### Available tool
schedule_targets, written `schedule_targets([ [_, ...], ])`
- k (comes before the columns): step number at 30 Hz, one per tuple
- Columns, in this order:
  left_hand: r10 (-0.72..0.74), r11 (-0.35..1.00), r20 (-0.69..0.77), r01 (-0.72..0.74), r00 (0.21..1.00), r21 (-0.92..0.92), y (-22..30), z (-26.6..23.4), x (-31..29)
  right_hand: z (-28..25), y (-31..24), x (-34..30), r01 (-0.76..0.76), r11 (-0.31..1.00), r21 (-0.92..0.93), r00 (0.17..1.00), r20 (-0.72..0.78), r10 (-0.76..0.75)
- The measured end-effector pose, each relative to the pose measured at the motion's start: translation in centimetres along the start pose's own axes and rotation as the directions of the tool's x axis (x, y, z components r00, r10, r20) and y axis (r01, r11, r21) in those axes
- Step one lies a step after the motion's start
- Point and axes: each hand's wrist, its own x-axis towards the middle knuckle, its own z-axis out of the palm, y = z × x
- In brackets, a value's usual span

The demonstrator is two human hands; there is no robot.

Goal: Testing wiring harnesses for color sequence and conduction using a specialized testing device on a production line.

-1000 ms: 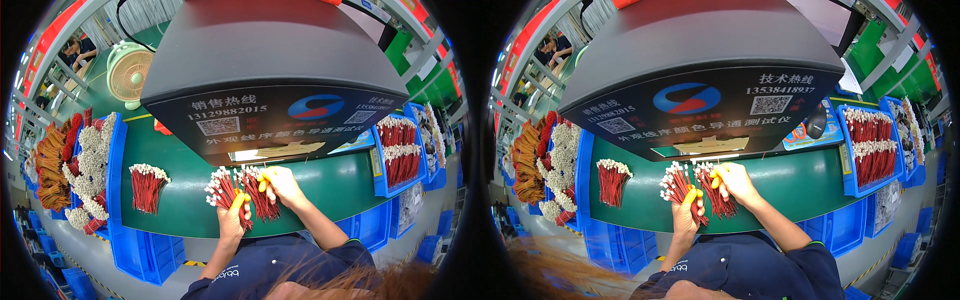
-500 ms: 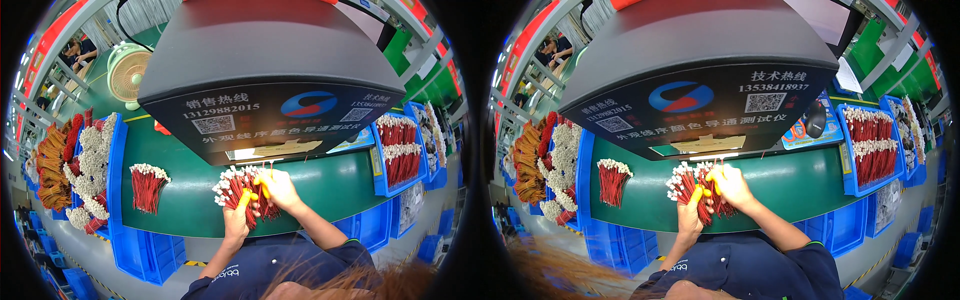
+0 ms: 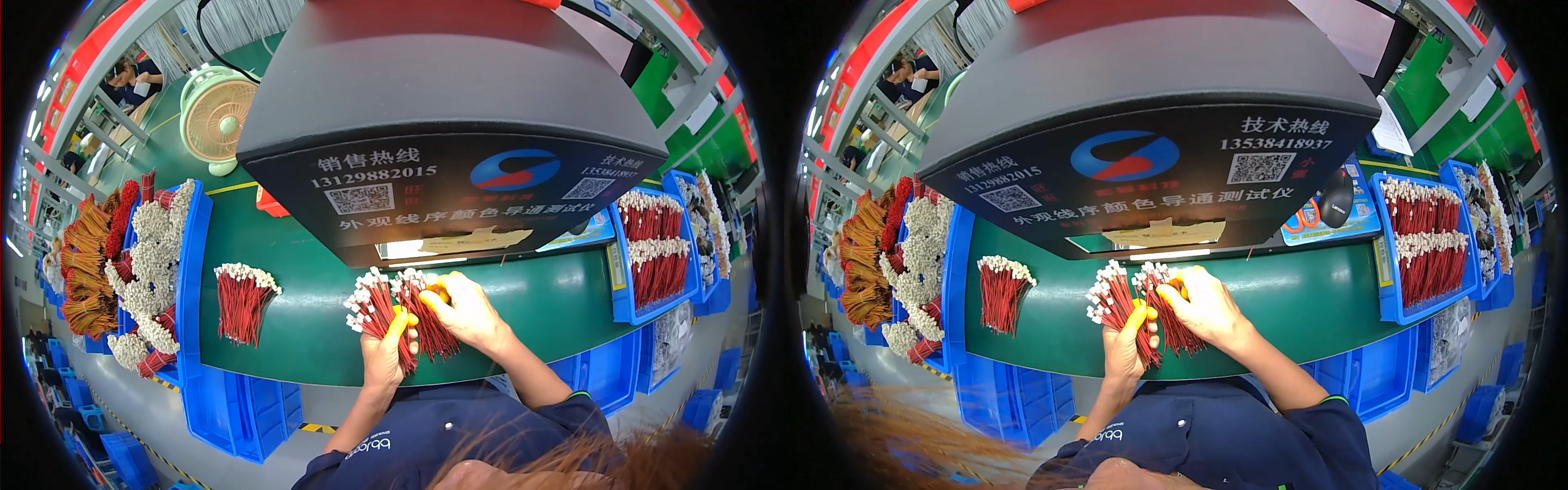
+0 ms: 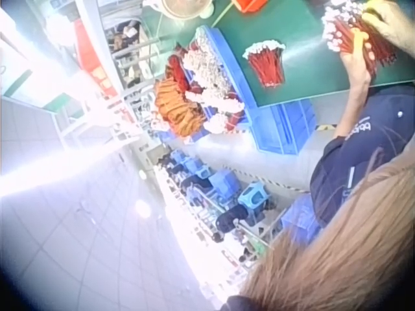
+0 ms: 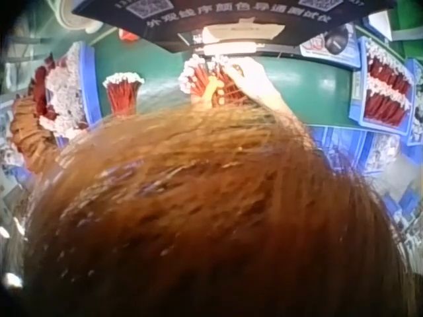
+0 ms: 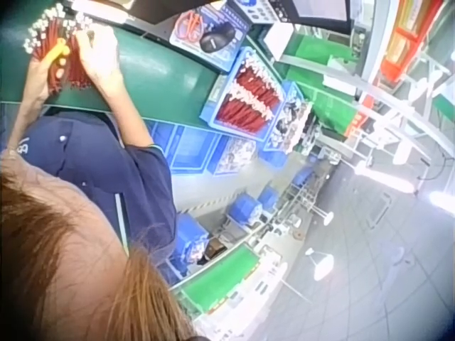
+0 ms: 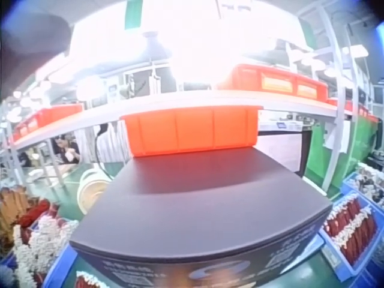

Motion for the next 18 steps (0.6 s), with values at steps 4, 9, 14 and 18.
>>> schedule_targets([
  [4,0.037,0.999,0.076,-0.037,0.996,0.010,-0.7,0.2,-0.1,0.3,-1.6,-0.3,-0.376,0.664,0.647,0.916,0.366,0.162],
  [9,0.049,0.996,0.002,-0.049,0.999,0.076,-0.4,0.4,-0.2,0.2,0.0,0.9,-0.569,0.285,0.772,0.799,0.436,0.413],
  [14,0.027,0.998,0.023,-0.028,0.999,0.049,0.2,0.6,-0.3,0.3,0.1,1.2,-0.575,0.172,0.800,0.773,0.461,0.436],
  [18,0.074,0.997,0.025,-0.075,0.997,0.031,-0.2,0.0,-0.1,0.1,-0.7,0.7,-0.538,0.629,0.561,0.843,0.344,0.414],
])
